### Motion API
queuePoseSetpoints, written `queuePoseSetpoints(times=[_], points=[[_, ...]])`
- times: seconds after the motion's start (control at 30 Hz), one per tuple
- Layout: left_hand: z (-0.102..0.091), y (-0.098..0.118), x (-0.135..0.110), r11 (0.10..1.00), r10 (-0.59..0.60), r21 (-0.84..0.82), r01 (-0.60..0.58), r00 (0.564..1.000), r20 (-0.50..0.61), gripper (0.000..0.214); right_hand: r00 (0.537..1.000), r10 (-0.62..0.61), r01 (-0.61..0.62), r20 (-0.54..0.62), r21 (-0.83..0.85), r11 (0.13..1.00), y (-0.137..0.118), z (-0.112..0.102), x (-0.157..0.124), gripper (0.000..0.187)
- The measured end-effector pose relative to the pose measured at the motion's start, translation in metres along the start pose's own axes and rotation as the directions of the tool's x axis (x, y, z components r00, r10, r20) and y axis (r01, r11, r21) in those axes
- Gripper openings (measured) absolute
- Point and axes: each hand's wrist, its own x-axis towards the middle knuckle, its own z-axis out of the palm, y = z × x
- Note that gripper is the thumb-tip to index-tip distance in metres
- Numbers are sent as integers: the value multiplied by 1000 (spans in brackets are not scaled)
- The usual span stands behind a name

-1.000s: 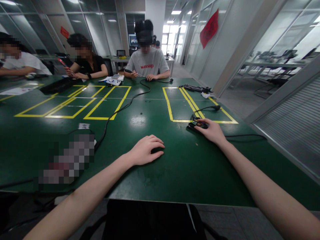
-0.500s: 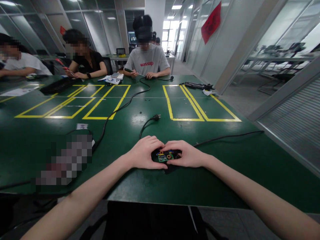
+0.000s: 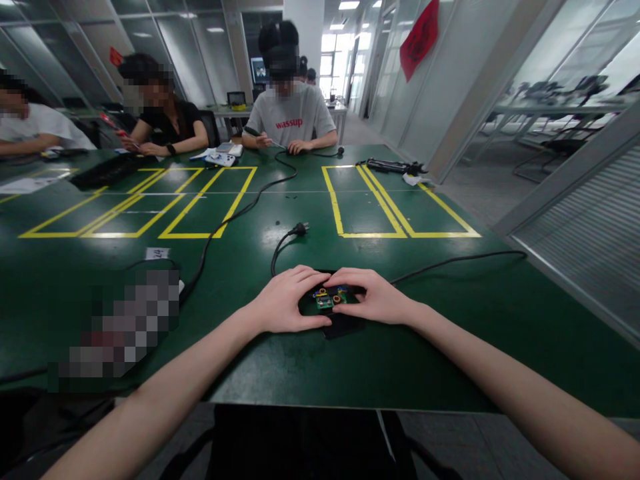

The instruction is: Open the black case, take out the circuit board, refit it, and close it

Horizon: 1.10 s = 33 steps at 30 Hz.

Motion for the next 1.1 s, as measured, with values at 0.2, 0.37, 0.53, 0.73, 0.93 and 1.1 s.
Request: queuePoseSetpoints(times=[0.2, 0.37, 0.53, 0.73, 0.93, 1.1], points=[[-4, 1, 0, 999, -9, -51, 6, 998, -64, 54, 1000, -13, 12, -2, -91, 996, 2, -1, -1, 33], [-5, -1, -2, 998, -52, -28, 49, 993, -106, 26, 1000, -23, 23, 3, -215, 976, 2, -7, -3, 42], [-3, -5, -3, 995, -92, 40, 96, 991, -99, 9, 1000, -14, 12, -8, -260, 965, 4, -4, -2, 41], [-4, -9, -1, 984, -150, 85, 159, 983, -107, 5, 998, 39, -51, -47, -286, 957, 1, 0, 1, 37], [-4, -10, 1, 979, -151, 115, 166, 980, -129, 6, 993, 68, -94, -96, -300, 949, 6, 5, 3, 48], [-4, -14, 1, 958, -210, 176, 224, 973, -95, 12, 989, 73, -110, -131, -303, 947, 10, 14, 5, 46]])
